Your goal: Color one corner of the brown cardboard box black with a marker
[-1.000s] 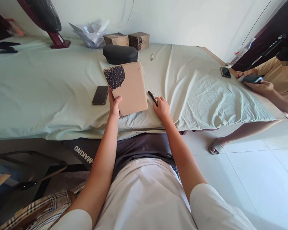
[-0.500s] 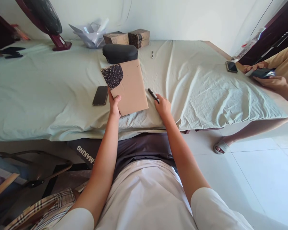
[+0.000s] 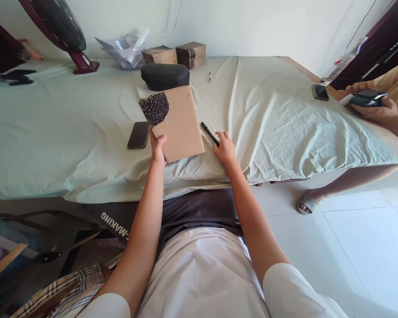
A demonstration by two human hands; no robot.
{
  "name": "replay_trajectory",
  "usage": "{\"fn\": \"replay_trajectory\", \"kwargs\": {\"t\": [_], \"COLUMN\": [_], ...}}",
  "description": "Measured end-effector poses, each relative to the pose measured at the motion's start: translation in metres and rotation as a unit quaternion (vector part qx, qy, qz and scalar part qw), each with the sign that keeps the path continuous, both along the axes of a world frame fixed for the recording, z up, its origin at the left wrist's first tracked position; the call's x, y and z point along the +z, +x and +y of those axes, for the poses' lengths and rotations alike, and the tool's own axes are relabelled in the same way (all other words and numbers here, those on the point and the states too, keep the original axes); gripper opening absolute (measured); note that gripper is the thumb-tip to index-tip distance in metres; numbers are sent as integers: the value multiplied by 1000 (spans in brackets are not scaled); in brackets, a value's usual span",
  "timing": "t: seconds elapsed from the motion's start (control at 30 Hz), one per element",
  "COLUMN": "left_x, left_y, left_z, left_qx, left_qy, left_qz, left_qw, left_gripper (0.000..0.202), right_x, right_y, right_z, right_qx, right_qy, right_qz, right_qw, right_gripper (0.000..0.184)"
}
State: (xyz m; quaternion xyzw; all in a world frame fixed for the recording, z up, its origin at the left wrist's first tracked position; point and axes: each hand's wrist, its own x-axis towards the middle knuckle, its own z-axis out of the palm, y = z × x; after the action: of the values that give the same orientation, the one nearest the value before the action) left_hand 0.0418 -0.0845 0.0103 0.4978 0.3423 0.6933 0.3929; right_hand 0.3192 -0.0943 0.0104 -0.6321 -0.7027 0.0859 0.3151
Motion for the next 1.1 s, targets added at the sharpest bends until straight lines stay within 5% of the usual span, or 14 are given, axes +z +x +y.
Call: {"fn": "replay_trajectory", "kwargs": {"t": [0.1,0.23,0.33,0.43,0.53,0.57,0.63,0.7,0.87,0.97,1.1], "left_x": [5,12,16,23,33,36,43,48,50,54,76], "left_y": [3,5,-11,-46,-83,-92,-104,-111,-123,-124,-98], "left_z": [-4,-5,3,16,31,36,44,48,37,20,-5], "left_qx": [0,-41,-115,-45,154,228,281,271,250,259,287], "left_qy": [2,6,-18,-103,-205,-283,-384,-436,-449,-423,-347], "left_qz": [-16,-5,56,168,285,349,440,493,483,435,397], "left_qw": [1000,999,992,979,924,864,761,702,709,751,800], "left_gripper": [107,110,103,81,85,86,88,94,100,94,89], "right_x": [8,16,15,11,9,9,10,11,12,13,16], "right_y": [-3,-22,-38,-44,-43,-43,-43,-44,-45,-46,-49], "right_z": [-3,-3,-2,-2,-4,-5,-6,-7,-8,-10,-14], "right_qx": [85,271,268,252,250,250,252,254,256,251,244], "right_qy": [31,-55,-115,-125,-96,-90,-88,-89,-85,-92,-94], "right_qz": [73,243,339,362,347,345,347,352,357,364,379], "right_qw": [993,930,894,889,899,900,899,896,894,892,888], "right_gripper": [52,91,118,121,126,127,125,123,121,121,122]}}
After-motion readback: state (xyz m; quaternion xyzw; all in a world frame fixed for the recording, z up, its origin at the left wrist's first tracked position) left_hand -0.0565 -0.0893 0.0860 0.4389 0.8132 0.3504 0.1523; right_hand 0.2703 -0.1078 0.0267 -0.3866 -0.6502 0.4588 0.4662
